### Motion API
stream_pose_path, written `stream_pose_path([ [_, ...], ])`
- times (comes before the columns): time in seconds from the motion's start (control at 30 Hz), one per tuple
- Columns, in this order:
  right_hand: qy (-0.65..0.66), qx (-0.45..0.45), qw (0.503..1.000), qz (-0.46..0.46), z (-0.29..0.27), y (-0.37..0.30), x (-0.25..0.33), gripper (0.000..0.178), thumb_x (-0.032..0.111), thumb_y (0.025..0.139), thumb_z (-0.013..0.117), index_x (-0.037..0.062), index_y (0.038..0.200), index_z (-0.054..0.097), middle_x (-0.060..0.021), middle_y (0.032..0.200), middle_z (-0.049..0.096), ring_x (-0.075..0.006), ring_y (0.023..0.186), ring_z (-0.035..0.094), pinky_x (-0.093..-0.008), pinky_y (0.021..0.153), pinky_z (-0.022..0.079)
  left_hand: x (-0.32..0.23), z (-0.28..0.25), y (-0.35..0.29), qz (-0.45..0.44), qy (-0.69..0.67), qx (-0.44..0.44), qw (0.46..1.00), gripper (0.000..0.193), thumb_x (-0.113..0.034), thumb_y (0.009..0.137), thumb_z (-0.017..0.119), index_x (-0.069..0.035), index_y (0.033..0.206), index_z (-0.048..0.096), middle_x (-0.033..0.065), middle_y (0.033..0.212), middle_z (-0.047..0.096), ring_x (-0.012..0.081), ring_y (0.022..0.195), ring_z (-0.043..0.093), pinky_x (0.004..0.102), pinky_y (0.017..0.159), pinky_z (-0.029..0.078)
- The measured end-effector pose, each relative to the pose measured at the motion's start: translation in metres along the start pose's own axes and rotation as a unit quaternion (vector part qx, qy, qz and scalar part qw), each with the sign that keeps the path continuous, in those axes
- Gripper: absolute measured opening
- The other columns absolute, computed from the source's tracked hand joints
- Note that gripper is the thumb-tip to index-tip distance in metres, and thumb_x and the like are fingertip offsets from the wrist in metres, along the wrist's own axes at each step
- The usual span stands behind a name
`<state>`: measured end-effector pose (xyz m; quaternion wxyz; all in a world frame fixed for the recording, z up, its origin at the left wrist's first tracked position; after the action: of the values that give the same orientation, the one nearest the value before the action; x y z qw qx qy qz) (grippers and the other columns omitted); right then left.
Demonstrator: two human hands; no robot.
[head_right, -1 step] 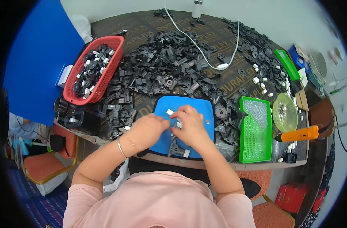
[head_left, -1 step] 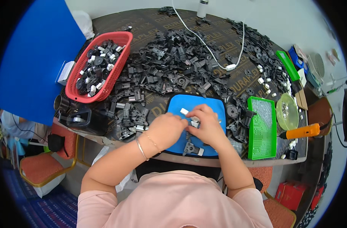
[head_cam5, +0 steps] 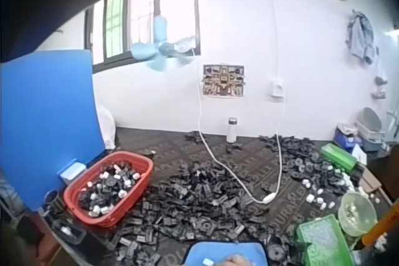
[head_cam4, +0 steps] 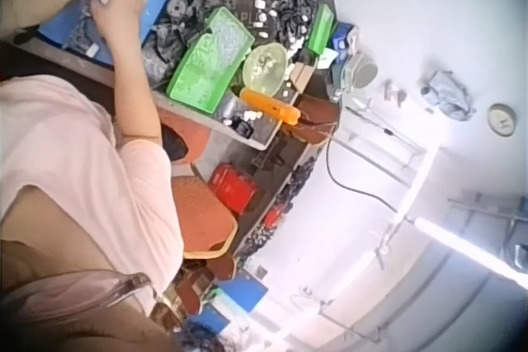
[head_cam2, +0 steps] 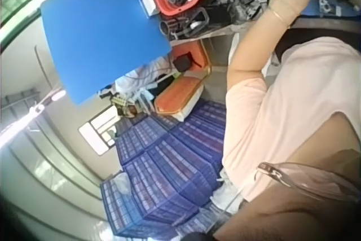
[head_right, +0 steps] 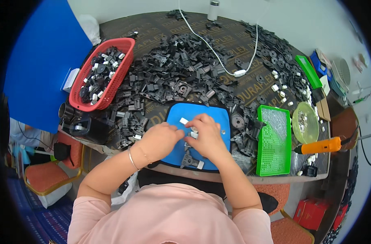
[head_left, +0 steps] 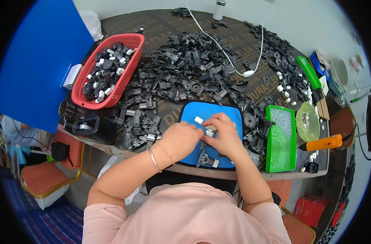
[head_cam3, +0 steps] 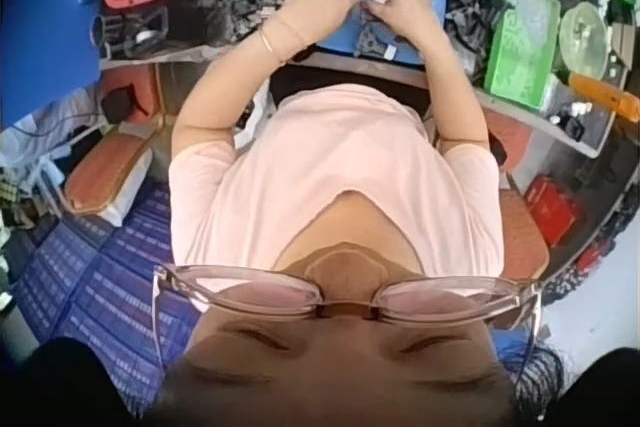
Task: Assembling small electronic components using an electric screwdriver at a workbench.
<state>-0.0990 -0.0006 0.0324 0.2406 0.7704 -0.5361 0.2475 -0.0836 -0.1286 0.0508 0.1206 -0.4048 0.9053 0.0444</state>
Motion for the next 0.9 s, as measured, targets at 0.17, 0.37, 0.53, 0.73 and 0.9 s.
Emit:
stream_pose_path([
  [0.17,-0.007,0.026,1.0,0.001,0.003,-0.006,-0.002,0.034,0.016,0.065,0.08,0.0115,0.097,0.068,-0.0072,0.103,0.058,-0.0264,0.1,0.057,-0.0372,0.083,0.045,0.031,0.011,0.002,-0.03,-0.093,0.054,0.994,0.015,-0.01,0.079,0.058,-0.007,0.093,0.061,0.014,0.087,0.065,0.0333,0.086,0.064,0.042,0.076,0.051],
  [0.37,0.012,0.032,0.999,0.021,0.007,-0.004,-0.002,0.033,0.016,0.066,0.08,0.0114,0.096,0.069,-0.0073,0.104,0.059,-0.0262,0.102,0.056,-0.0379,0.084,0.043,0.021,0.008,0.0,-0.048,-0.031,0.04,0.998,0.015,-0.011,0.079,0.059,-0.007,0.093,0.063,0.0147,0.088,0.066,0.0338,0.084,0.065,0.0427,0.074,0.052],
  [0.53,-0.015,0.039,0.999,-0.006,0.012,-0.001,0.008,0.031,0.016,0.067,0.078,0.0137,0.097,0.069,-0.0049,0.103,0.059,-0.0253,0.105,0.053,-0.0407,0.087,0.036,0.008,0.011,0.005,-0.008,0.025,-0.001,1.0,0.013,-0.014,0.08,0.058,-0.007,0.087,0.066,0.0121,0.084,0.067,0.0295,0.079,0.065,0.0392,0.071,0.053],
  [0.73,-0.028,0.037,0.999,-0.014,0.003,0.01,0.001,0.025,0.013,0.074,0.072,0.0124,0.098,0.069,-0.0076,0.099,0.06,-0.025,0.093,0.059,-0.0386,0.082,0.044,0.005,0.013,-0.003,-0.014,0.056,-0.007,0.998,0.016,-0.013,0.081,0.057,-0.006,0.094,0.063,0.0112,0.082,0.066,0.0292,0.078,0.065,0.0388,0.072,0.053],
  [0.9,-0.035,0.019,0.995,-0.088,0.007,0.068,0.008,0.025,0.007,0.078,0.064,0.0105,0.102,0.067,-0.0113,0.105,0.058,-0.0302,0.106,0.055,-0.0423,0.087,0.048,0.038,0.005,-0.027,-0.165,-0.262,-0.094,0.946,0.039,-0.011,0.077,0.072,-0.002,0.109,0.051,0.0146,0.097,0.065,0.034,0.079,0.066,0.037,0.073,0.053],
])
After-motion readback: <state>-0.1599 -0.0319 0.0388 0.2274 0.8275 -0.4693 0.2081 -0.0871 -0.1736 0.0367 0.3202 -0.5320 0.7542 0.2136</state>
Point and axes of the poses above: each hand's wrist, its own y-axis towards the middle knuckle, its own z-axis out of the palm, x = y × z, the point moved 6 cm from there along y, towards the middle knuckle
